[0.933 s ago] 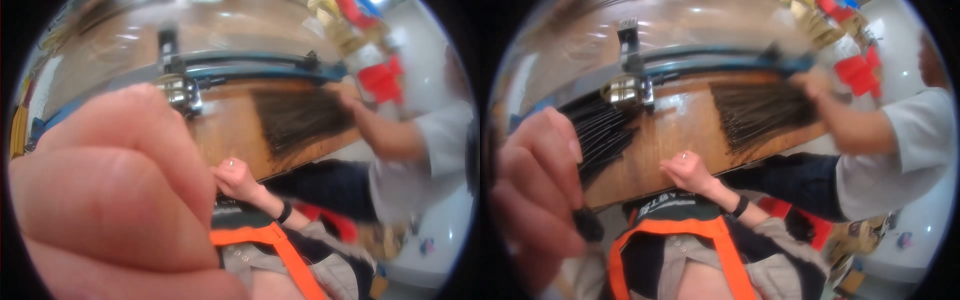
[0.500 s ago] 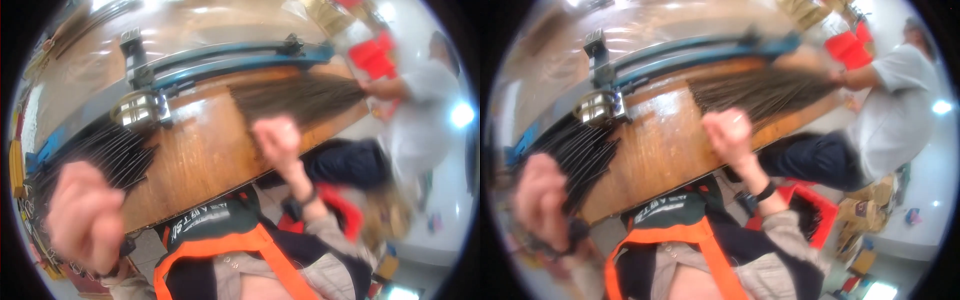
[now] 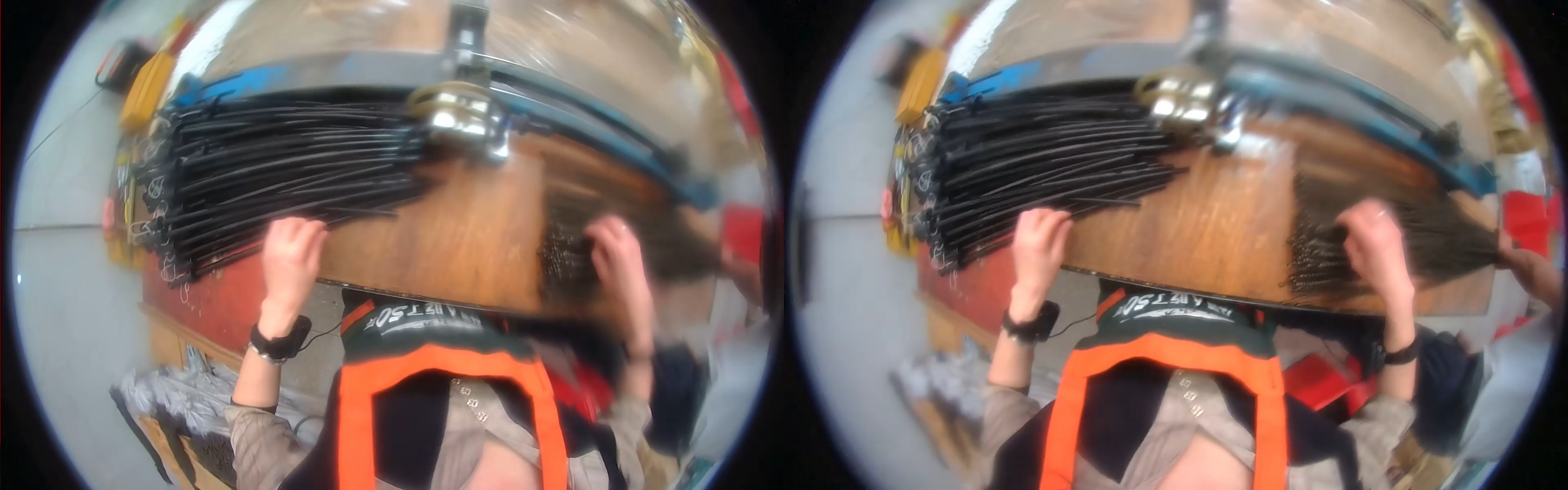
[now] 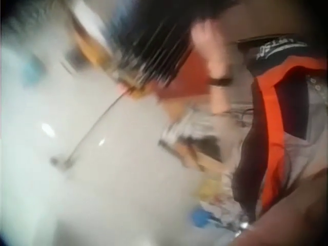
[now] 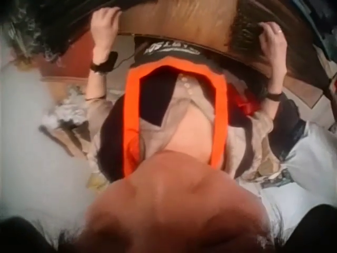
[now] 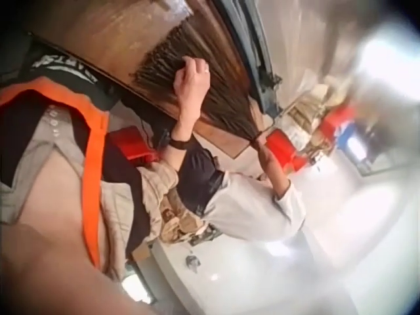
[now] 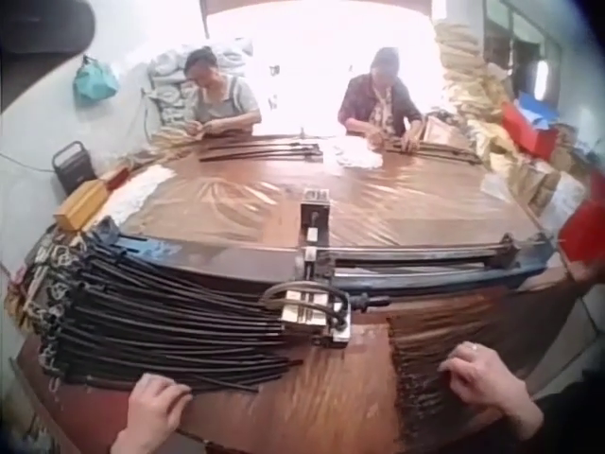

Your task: Aligning and cutting bundles of thin black metal rods using a manual cutting apparatus on a workbench.

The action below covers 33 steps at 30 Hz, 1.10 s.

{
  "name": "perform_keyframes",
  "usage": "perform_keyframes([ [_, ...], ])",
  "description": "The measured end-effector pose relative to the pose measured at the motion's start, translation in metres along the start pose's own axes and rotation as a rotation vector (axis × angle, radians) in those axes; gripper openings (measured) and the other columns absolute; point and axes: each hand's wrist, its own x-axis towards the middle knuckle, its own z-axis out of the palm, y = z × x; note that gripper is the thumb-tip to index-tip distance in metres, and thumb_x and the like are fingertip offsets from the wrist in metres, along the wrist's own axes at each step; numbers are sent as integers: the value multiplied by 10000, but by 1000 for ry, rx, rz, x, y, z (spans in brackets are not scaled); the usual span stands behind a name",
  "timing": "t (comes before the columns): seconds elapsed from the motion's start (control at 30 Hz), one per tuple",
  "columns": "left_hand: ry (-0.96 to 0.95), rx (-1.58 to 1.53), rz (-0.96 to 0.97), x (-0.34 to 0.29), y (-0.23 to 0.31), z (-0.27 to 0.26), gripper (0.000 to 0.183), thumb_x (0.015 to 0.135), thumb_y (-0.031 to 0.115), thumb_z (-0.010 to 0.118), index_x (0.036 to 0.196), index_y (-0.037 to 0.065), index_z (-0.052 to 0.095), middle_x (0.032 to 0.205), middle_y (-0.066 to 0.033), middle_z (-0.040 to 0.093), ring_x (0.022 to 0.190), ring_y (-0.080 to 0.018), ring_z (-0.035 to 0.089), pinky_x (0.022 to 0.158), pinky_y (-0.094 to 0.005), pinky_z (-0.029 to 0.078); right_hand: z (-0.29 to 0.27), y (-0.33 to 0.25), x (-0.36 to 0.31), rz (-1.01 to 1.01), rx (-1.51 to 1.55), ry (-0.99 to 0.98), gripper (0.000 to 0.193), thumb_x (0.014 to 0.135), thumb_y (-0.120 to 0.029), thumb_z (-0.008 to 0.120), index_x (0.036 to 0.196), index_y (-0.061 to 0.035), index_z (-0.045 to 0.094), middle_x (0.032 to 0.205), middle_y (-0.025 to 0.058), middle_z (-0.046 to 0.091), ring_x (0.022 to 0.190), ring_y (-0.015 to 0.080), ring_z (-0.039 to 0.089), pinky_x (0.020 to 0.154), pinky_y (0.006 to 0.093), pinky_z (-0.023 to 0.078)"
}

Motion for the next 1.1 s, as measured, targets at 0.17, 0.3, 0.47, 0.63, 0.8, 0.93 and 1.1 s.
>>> perform_keyframes([
  [0.17,18,12,133,11,9,26,233,757,83,752,978,79,682,964,-71,620,940,-274,586,790,-398,457,9,-26,14,162,129,-68,265,714,113,584,926,-41,627,777,141,562,711,323,580,632,396,480],
  [0.3,106,49,178,24,0,21,249,744,100,757,978,92,674,953,-61,613,944,-257,578,804,-387,438,24,-32,11,116,158,-55,212,785,86,612,961,-26,645,821,138,603,732,304,602,649,370,493],
  [0.47,-15,96,189,30,-19,19,248,737,80,746,970,95,660,933,-58,610,922,-257,567,803,-394,426,31,-34,27,175,284,-60,174,830,46,644,990,-18,659,872,135,641,750,273,625,656,355,496],
  [0.63,21,52,241,23,-30,17,239,750,39,704,975,90,643,872,-56,585,852,-249,562,756,-386,447,31,-26,32,178,327,-96,130,848,8,671,977,-9,679,880,132,668,761,242,645,659,343,500],
  [0.8,-140,37,410,34,-6,17,330,757,20,662,1079,94,653,794,-51,533,755,-232,554,625,-351,476,26,-19,22,309,335,-53,93,846,-56,716,927,-12,701,860,131,685,784,244,661,683,331,515],
  [0.93,-171,-46,492,36,55,19,432,734,31,653,1161,101,661,756,-46,509,715,-220,554,553,-334,481,44,-3,17,185,436,-55,89,844,-124,741,889,-50,721,850,115,692,786,264,665,694,353,528],
  [1.1,-244,-144,524,47,103,23,478,736,29,669,1208,104,663,736,-58,503,695,-233,554,537,-344,480,49,-11,12,85,545,87,119,832,-176,759,894,-79,731,827,84,681,749,246,640,670,352,515],
])
